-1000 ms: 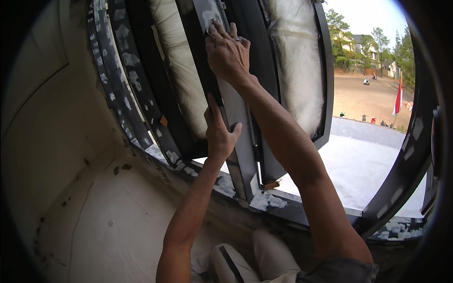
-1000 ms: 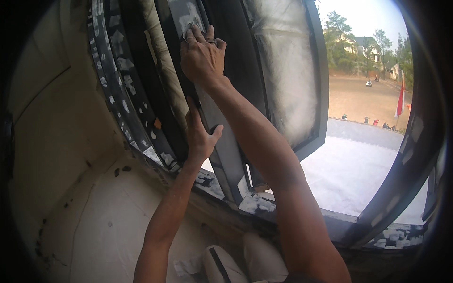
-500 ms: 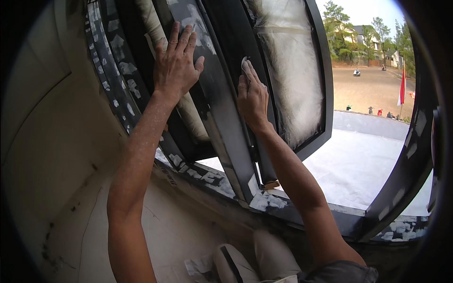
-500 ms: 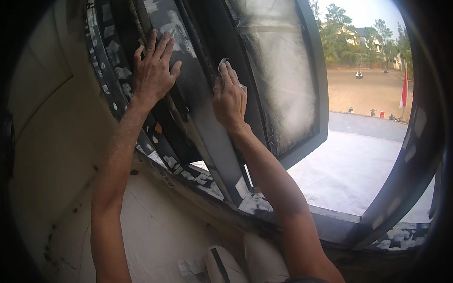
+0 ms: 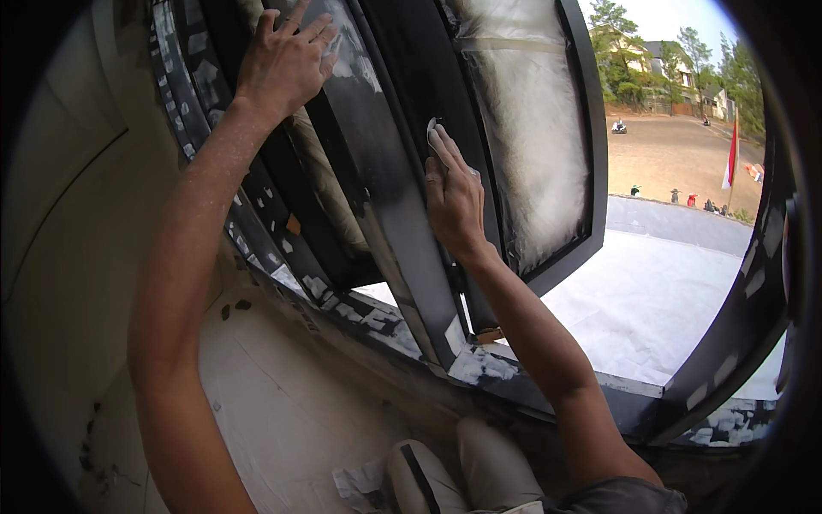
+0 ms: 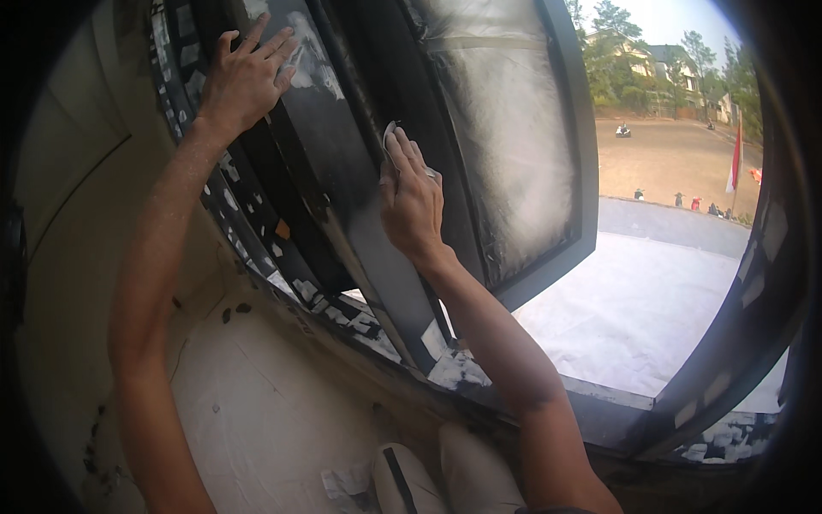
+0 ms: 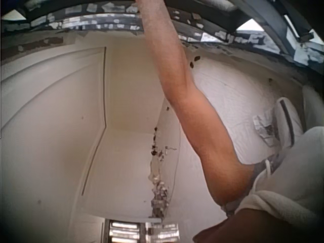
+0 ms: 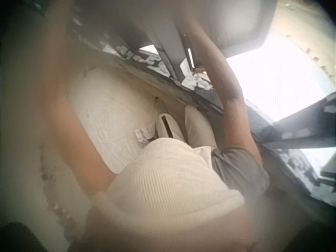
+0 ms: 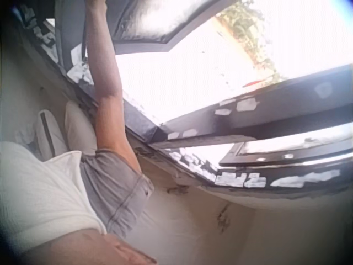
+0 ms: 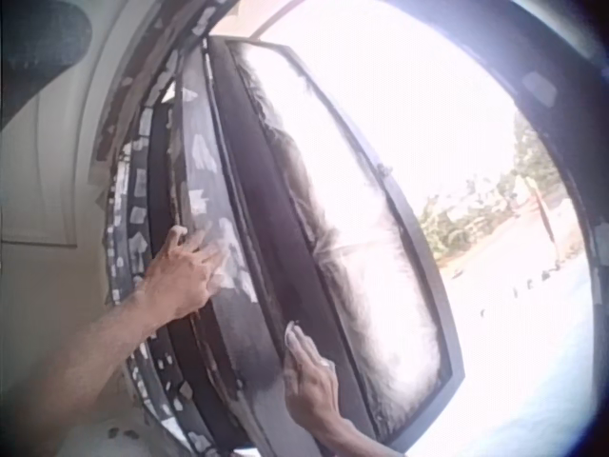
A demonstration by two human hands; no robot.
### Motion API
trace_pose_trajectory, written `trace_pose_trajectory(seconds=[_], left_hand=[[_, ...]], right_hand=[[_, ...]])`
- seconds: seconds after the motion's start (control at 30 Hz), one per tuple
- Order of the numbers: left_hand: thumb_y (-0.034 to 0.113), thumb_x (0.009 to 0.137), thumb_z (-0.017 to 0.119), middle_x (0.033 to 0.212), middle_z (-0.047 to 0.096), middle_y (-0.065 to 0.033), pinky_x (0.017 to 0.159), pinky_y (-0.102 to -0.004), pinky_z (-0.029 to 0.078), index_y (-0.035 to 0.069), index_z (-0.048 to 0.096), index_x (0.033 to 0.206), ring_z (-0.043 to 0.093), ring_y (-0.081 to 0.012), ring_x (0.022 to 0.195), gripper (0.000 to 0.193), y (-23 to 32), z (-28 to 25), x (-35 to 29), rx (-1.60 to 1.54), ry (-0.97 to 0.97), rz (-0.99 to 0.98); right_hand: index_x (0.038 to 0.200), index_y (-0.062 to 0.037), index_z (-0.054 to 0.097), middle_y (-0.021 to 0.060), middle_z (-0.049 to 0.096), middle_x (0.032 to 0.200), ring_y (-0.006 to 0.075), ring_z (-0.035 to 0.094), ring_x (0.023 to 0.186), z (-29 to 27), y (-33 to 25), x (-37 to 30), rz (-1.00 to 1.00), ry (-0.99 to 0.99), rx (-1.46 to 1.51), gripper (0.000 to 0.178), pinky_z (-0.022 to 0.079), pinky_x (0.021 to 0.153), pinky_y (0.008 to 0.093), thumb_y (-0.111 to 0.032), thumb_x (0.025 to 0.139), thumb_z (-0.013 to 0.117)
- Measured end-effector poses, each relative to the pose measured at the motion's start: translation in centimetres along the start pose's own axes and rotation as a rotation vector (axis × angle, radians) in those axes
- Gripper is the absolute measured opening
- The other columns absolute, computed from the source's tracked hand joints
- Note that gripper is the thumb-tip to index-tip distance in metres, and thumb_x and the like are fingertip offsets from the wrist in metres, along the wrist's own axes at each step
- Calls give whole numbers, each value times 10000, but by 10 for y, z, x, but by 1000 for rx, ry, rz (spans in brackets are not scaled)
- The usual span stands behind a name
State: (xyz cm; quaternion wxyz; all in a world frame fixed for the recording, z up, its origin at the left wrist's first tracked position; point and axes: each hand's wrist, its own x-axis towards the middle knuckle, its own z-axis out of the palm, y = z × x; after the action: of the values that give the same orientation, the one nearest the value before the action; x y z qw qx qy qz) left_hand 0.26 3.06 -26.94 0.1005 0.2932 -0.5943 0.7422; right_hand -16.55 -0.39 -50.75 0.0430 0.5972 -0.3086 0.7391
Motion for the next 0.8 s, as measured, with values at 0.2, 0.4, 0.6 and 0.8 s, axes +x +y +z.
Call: trace_pose_trajectory(seconds=[0.2, 0.4, 0.6, 0.8], left_hand=[[231, 949, 634, 1426, 607, -60, 1077, -421, 307, 122, 696, 1266, 454, -225, 1423, 342, 56, -41, -100, -462, 35, -114], [329, 954, 636, 1520, 481, -190, 1138, -466, 292, 59, 399, 1537, 401, -321, 1456, 685, 115, -45, -159, -920, -199, -457], [428, 893, 708, 1569, 271, -331, 1209, -438, 288, -26, 36, 1591, 322, -424, 1464, 1070, 146, -25, -117, -1548, -284, -731], [247, 863, 727, 1607, 180, -334, 1237, -424, 225, -79, -40, 1566, 240, -406, 1507, 1091, 180, -9, -113, -1641, -48, -808]], right_hand=[[1473, -86, 499, 124, 470, 1548, 380, 390, 1454, 53, -28, 88, -345, 8, -147, 478, 250, 1158, 513, -233, 1018, 487], [1443, -79, 533, 121, 485, 1537, 417, 353, 1467, 75, -58, 140, -381, 82, -210, 475, 177, 1172, 519, -294, 1033, 428], [1440, -149, 552, 73, 506, 1527, 405, 325, 1484, 64, -59, 147, -372, 65, -297, 459, 164, 1162, 523, -327, 1044, 403], [1443, -108, 530, 121, 505, 1521, 405, 330, 1481, 70, -62, 133, -395, 87, -299, 467, 170, 1146, 505, -316, 1044, 406]])
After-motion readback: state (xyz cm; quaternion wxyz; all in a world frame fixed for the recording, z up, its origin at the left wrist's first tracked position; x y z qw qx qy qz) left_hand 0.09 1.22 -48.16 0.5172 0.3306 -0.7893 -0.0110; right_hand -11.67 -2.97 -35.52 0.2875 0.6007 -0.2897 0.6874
